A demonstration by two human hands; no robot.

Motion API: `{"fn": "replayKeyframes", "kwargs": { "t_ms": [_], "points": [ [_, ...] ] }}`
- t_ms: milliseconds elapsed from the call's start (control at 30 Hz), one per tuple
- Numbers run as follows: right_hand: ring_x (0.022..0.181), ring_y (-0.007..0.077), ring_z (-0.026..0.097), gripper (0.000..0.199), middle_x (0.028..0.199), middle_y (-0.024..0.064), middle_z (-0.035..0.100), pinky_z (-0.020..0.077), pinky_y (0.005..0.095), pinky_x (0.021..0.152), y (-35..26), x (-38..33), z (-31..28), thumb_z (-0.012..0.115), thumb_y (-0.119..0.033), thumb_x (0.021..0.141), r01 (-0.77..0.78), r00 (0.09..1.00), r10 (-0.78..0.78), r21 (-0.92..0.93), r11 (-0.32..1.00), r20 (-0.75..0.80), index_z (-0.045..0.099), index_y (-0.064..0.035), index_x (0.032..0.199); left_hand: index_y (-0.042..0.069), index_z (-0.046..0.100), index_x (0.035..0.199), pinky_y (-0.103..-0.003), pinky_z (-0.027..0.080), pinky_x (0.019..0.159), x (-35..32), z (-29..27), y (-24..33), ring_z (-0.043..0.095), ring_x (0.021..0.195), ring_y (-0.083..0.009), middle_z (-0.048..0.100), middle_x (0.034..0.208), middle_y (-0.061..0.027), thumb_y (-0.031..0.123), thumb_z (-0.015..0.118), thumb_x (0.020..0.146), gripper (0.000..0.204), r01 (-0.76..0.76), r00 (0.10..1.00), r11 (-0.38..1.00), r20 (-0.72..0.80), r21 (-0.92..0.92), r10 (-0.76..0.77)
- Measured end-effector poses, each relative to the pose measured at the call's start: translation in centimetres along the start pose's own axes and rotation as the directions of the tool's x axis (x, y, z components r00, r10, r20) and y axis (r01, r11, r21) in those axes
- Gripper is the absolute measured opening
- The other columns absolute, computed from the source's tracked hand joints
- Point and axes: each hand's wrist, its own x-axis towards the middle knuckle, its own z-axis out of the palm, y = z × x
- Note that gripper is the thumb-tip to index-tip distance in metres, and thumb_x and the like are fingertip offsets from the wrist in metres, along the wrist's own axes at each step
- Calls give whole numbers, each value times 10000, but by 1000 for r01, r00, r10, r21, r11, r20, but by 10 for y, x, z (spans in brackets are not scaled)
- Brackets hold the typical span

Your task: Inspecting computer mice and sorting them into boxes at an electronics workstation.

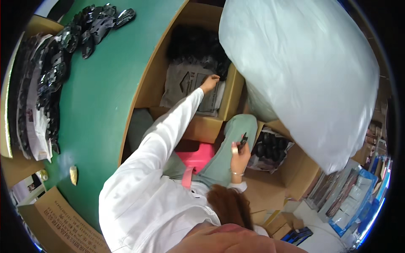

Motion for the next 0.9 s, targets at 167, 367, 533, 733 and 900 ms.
{"fn": "replayKeyframes", "kwargs": {
  "t_ms": [167, 367, 533, 733, 900],
  "points": [
    [657, 119, 507, 395, 875, 65, 623, 448, 238, 636, -17, 4, -8, 523, -154, 975, -145, 985, 149, 50, 988, -90, 487, 12, 1332, 102, 662, 1104, -306, 501, 797, 58, 52, -22, 624, 865, -199, 663, 1074, -68, 180, 550, 897, 248, 45, 998, 962, 54, -271, -31],
    [624, 133, 506, 373, 828, 99, 617, 434, 239, 574, -15, 20, -8, 448, -279, 1025, -125, 989, 132, 107, 986, -64, 522, 20, 1235, 103, 572, 1209, -306, 523, 805, -2, 46, 17, 624, 882, -206, 613, 1162, -95, 112, 518, 935, 280, 99, 994, 784, 101, -613, -46],
    [663, 110, 500, 392, 800, 59, 601, 427, 230, 611, -43, 31, 13, 496, -271, 997, -10, 993, -8, 149, 989, 120, 555, 1, 1273, 103, 498, 1296, -306, 542, 812, -120, 5, 54, 624, 897, -212, 571, 1236, -117, 55, 492, 966, 333, 90, 996, 608, 71, -789, -55],
    [718, 157, 521, 678, 828, 65, 565, 452, 261, 665, -106, 4, 36, 609, -566, 874, 370, 927, -372, 56, 928, 40, 579, 9, 1232, 37, 514, 1218, -294, 536, 795, -276, -12, 148, 618, 872, -227, 604, 1143, -137, 14, 528, 927, 292, 387, 890, 157, 412, -909, 195],
    [728, 174, 523, 745, 864, 69, 575, 463, 287, 698, -129, -26, 29, 785, -546, 699, 585, 810, -583, -134, 800, 55, 624, 7, 1173, 2, 514, 1231, -309, 537, 722, -344, -14, 183, 624, 868, -240, 601, 1169, -166, 310, 490, 981, 397, 523, 850, 222, 522, -823, -68]
  ]
}}
